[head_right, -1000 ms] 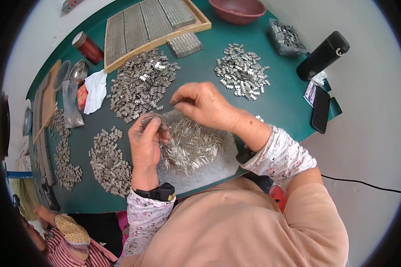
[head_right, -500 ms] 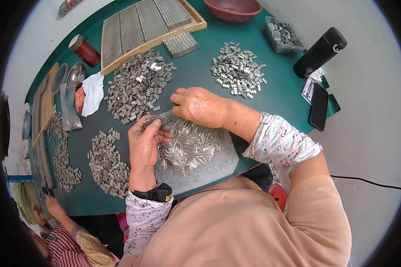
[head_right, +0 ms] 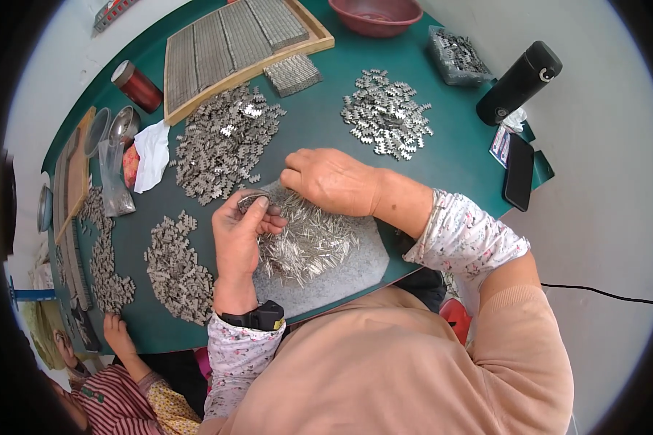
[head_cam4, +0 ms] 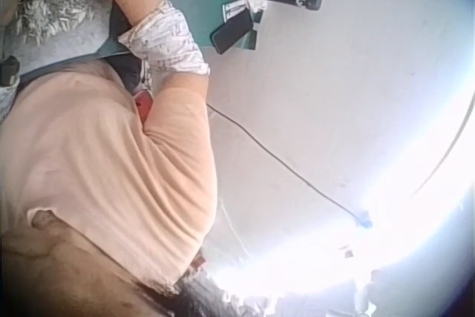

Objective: Sorting and arranging small metal hardware components on a workbench.

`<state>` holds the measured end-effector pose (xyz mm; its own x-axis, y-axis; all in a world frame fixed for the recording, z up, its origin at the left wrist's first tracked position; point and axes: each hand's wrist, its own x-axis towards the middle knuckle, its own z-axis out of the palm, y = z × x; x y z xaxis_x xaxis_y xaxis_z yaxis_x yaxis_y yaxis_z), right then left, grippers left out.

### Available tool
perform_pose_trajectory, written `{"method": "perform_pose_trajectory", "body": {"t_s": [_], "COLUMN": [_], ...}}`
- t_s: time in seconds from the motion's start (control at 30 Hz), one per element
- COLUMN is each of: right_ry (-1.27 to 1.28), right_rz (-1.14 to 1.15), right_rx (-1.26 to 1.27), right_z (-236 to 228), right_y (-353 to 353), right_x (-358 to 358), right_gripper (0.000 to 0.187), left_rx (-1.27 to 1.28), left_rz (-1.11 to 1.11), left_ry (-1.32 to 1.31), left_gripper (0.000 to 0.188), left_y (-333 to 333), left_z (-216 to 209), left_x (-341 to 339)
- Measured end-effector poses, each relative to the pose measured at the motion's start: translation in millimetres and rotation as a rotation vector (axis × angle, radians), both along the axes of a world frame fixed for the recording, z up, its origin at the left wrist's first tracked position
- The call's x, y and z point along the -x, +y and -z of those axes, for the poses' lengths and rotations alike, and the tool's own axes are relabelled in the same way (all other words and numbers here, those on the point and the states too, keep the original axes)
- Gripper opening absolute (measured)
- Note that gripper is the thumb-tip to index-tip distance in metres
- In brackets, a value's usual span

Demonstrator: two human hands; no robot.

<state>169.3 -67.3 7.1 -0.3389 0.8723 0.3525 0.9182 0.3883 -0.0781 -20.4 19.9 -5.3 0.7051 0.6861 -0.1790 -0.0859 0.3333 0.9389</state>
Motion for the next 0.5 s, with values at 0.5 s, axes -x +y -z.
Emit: {"method": "perform_pose_trajectory", "body": {"t_s": [0.5], "right_ry": [1.287], "right_rz": [0.131], "right_rx": [0.306], "right_z": [-1.6], "right_y": [-7.9], "right_x": [21.4], "right_gripper": [0.014], "left_rx": [-0.227], "left_rz": [0.050], "left_ry": [-0.014], "left_gripper": [0.014], "left_y": [-11.7], "left_z": [-0.5], "left_x": [-3.6]}}
